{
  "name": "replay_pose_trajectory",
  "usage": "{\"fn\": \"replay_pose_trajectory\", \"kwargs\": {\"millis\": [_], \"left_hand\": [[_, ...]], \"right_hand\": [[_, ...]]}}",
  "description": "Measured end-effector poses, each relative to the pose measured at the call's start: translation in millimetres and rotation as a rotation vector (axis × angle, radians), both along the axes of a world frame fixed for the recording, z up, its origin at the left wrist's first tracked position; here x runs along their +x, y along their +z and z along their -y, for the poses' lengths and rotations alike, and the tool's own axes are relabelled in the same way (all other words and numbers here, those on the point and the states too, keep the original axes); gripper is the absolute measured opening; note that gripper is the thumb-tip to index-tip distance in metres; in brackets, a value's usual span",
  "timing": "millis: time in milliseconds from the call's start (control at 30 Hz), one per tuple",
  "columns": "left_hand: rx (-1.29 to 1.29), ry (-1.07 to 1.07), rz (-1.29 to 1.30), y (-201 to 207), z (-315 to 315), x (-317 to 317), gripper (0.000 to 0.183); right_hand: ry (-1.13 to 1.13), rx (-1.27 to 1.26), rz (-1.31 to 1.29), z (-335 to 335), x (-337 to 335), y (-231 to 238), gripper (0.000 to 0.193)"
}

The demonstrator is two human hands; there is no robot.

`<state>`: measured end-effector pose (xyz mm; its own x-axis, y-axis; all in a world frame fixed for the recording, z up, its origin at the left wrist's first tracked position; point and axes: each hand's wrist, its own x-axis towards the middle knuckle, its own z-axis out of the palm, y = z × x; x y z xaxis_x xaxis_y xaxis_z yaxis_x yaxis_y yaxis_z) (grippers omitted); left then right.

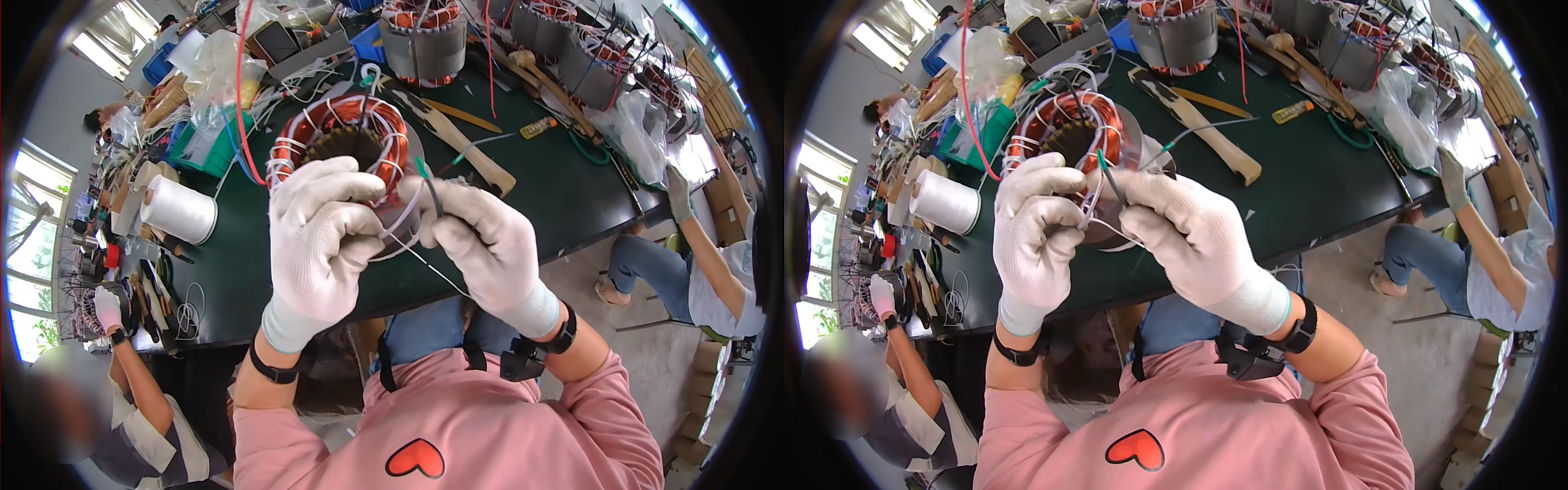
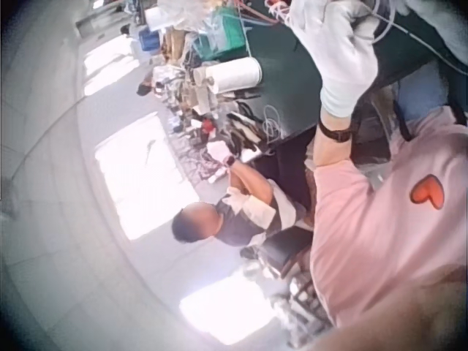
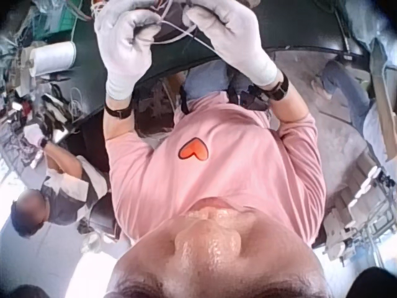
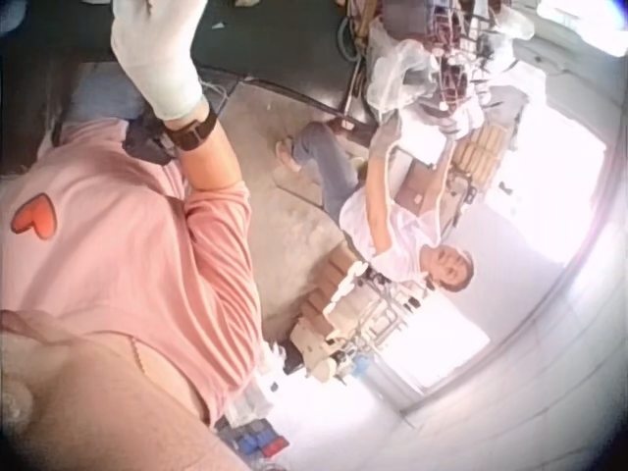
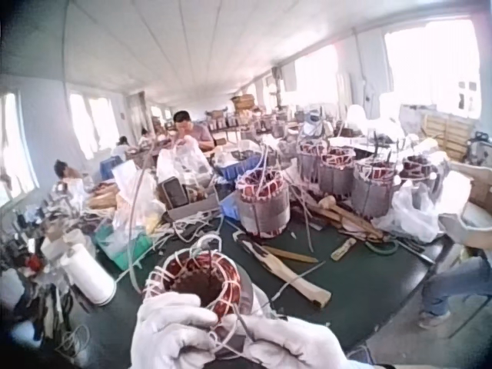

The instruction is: Tying and securing copper wires on an electric motor stator in a production environment.

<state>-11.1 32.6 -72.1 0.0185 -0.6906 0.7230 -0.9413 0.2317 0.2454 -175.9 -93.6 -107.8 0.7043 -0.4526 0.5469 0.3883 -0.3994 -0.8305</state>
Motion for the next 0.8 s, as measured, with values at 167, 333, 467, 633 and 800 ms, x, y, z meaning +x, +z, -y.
{"fn": "replay_pose_trajectory", "kwargs": {"millis": [167,333,467,633,800], "left_hand": [[0.057,0.073,-0.270,5,-7,-9,0.009],[0.042,-0.004,-0.365,6,-11,-3,0.010],[0.092,-0.073,-0.447,8,-14,2,0.019],[-0.022,-0.179,-0.912,28,-22,-3,0.050],[0.129,0.101,-0.544,34,-36,-16,0.013]], "right_hand": [[0.268,0.466,-0.081,-5,8,21,0.032],[0.386,0.382,-0.191,-6,15,29,0.024],[0.375,0.414,-0.115,-4,20,26,0.047],[0.325,0.055,-0.294,9,15,42,0.016],[0.082,-0.498,-0.384,5,15,62,0.006]]}}
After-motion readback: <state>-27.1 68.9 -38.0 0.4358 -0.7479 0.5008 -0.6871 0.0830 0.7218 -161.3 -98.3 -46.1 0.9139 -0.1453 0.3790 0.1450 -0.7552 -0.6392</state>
